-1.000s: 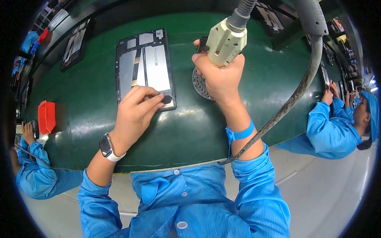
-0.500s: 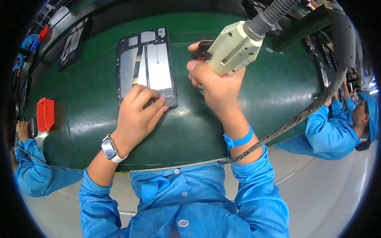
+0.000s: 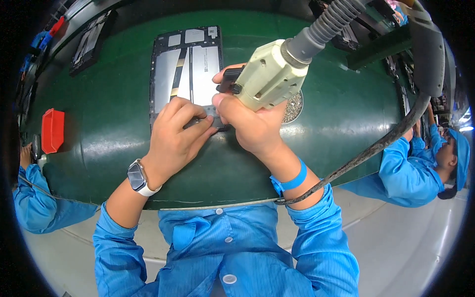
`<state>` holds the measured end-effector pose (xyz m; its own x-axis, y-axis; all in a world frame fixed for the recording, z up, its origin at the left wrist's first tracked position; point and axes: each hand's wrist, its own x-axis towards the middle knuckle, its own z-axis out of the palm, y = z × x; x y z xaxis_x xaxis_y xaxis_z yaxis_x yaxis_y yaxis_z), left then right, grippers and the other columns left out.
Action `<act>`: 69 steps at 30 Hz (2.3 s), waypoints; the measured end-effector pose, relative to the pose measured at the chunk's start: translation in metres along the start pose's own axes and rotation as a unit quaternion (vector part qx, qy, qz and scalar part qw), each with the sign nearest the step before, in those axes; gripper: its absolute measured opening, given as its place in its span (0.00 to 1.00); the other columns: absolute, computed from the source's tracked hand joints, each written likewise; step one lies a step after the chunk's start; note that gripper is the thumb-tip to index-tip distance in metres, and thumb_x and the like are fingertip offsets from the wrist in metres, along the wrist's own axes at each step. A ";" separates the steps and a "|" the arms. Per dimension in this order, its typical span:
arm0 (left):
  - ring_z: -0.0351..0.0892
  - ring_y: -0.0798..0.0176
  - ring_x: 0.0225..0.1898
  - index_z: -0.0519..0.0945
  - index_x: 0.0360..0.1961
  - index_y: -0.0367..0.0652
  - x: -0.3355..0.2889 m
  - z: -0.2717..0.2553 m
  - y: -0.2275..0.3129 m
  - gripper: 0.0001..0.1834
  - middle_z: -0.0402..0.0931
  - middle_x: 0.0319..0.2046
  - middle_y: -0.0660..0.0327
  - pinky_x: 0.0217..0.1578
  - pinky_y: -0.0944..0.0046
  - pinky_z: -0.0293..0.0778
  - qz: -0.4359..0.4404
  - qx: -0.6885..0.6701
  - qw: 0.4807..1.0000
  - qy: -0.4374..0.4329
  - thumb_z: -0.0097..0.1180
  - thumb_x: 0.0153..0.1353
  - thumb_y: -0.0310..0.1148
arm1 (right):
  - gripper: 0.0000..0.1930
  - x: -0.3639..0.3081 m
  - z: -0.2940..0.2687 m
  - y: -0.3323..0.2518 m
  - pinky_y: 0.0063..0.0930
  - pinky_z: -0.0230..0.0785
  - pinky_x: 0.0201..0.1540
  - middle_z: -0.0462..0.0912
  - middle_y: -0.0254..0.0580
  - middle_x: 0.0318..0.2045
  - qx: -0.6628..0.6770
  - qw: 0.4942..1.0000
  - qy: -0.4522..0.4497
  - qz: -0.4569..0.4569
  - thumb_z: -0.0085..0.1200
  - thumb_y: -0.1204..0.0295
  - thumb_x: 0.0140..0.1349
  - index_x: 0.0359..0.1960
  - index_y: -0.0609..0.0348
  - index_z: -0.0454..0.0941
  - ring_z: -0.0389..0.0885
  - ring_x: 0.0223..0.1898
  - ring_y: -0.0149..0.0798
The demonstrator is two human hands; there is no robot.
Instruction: The person fastens components onto tablet screens using an electric screwdriver, securing them with screws as the screens move along a conveyor belt.
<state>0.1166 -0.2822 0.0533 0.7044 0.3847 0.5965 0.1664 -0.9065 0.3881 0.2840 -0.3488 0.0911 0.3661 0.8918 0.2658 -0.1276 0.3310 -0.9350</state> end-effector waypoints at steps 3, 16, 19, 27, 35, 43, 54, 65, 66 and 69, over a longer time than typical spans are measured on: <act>0.74 0.56 0.38 0.84 0.32 0.41 -0.001 -0.001 -0.001 0.12 0.76 0.35 0.63 0.35 0.58 0.71 -0.001 0.000 1.000 -0.003 0.71 0.44 0.28 | 0.14 0.000 0.000 0.003 0.28 0.67 0.24 0.73 0.40 0.21 -0.030 0.999 -0.008 -0.014 0.52 0.81 0.53 0.43 0.66 0.72 0.68 0.18 0.31; 0.73 0.57 0.39 0.85 0.35 0.40 0.001 -0.008 0.001 0.13 0.75 0.35 0.62 0.38 0.59 0.72 0.010 0.007 0.999 -0.034 0.70 0.46 0.29 | 0.14 0.000 0.003 0.000 0.24 0.67 0.23 0.78 0.40 0.22 -0.023 0.999 0.044 -0.021 0.55 0.82 0.52 0.43 0.69 0.76 0.72 0.18 0.30; 0.74 0.57 0.40 0.85 0.35 0.40 0.002 -0.011 -0.003 0.13 0.76 0.36 0.61 0.40 0.58 0.73 0.007 -0.003 0.999 -0.045 0.70 0.45 0.29 | 0.13 0.020 -0.029 -0.012 0.25 0.68 0.23 0.77 0.39 0.21 -0.028 0.989 0.109 -0.095 0.56 0.82 0.52 0.41 0.70 0.77 0.72 0.17 0.29; 0.76 0.55 0.38 0.85 0.36 0.38 0.004 -0.010 -0.004 0.16 0.77 0.36 0.60 0.37 0.57 0.74 0.007 -0.022 0.999 -0.035 0.72 0.42 0.27 | 0.09 0.046 -0.066 0.004 0.29 0.67 0.23 0.71 0.37 0.15 -0.095 0.973 0.164 -0.128 0.54 0.82 0.53 0.37 0.71 0.76 0.69 0.15 0.32; 0.76 0.54 0.39 0.84 0.36 0.35 0.004 -0.012 -0.004 0.17 0.77 0.37 0.58 0.38 0.56 0.74 -0.002 -0.032 0.999 -0.043 0.72 0.42 0.26 | 0.09 0.046 -0.066 0.005 0.31 0.67 0.23 0.71 0.38 0.15 -0.112 0.974 0.158 -0.115 0.54 0.79 0.53 0.37 0.70 0.75 0.68 0.14 0.32; 0.75 0.51 0.46 0.83 0.37 0.34 0.005 -0.024 -0.014 0.21 0.77 0.42 0.56 0.45 0.55 0.74 -0.025 -0.018 0.998 -0.056 0.74 0.41 0.32 | 0.07 0.047 -0.066 0.007 0.20 0.62 0.20 0.75 0.35 0.16 -0.044 0.978 0.168 -0.117 0.56 0.82 0.50 0.32 0.71 0.77 0.71 0.15 0.27; 0.76 0.49 0.47 0.83 0.37 0.34 -0.006 -0.012 -0.015 0.24 0.79 0.43 0.56 0.46 0.54 0.75 -0.045 -0.002 0.999 -0.017 0.75 0.40 0.36 | 0.10 0.038 -0.056 0.010 0.31 0.67 0.23 0.72 0.39 0.16 -0.116 0.965 0.190 -0.136 0.54 0.81 0.54 0.39 0.72 0.76 0.69 0.15 0.33; 0.76 0.52 0.47 0.83 0.38 0.37 -0.007 -0.011 -0.019 0.23 0.78 0.41 0.59 0.45 0.55 0.75 -0.042 0.000 0.999 0.001 0.74 0.40 0.36 | 0.14 0.003 0.033 0.010 0.31 0.68 0.25 0.74 0.43 0.20 -0.008 0.999 0.019 -0.029 0.50 0.82 0.54 0.44 0.69 0.73 0.68 0.17 0.32; 0.76 0.53 0.47 0.83 0.38 0.37 -0.006 -0.012 -0.019 0.23 0.78 0.41 0.59 0.45 0.56 0.75 -0.043 -0.004 0.999 -0.001 0.74 0.40 0.35 | 0.14 0.003 0.035 0.010 0.31 0.68 0.25 0.74 0.42 0.20 -0.006 0.999 0.020 -0.029 0.50 0.82 0.53 0.43 0.69 0.73 0.68 0.17 0.32; 0.75 0.53 0.46 0.84 0.39 0.38 -0.006 -0.010 -0.023 0.22 0.78 0.41 0.59 0.45 0.56 0.75 -0.046 -0.020 0.999 -0.003 0.74 0.40 0.34 | 0.14 0.005 0.039 0.014 0.30 0.68 0.25 0.74 0.42 0.20 -0.009 0.999 0.029 -0.025 0.51 0.82 0.52 0.42 0.68 0.73 0.68 0.17 0.32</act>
<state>0.1020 -0.2619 0.0479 0.6918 0.4653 0.5522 0.2030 -0.8592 0.4696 0.2481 -0.3278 0.0887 0.4250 0.8545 0.2987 -0.0920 0.3691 -0.9248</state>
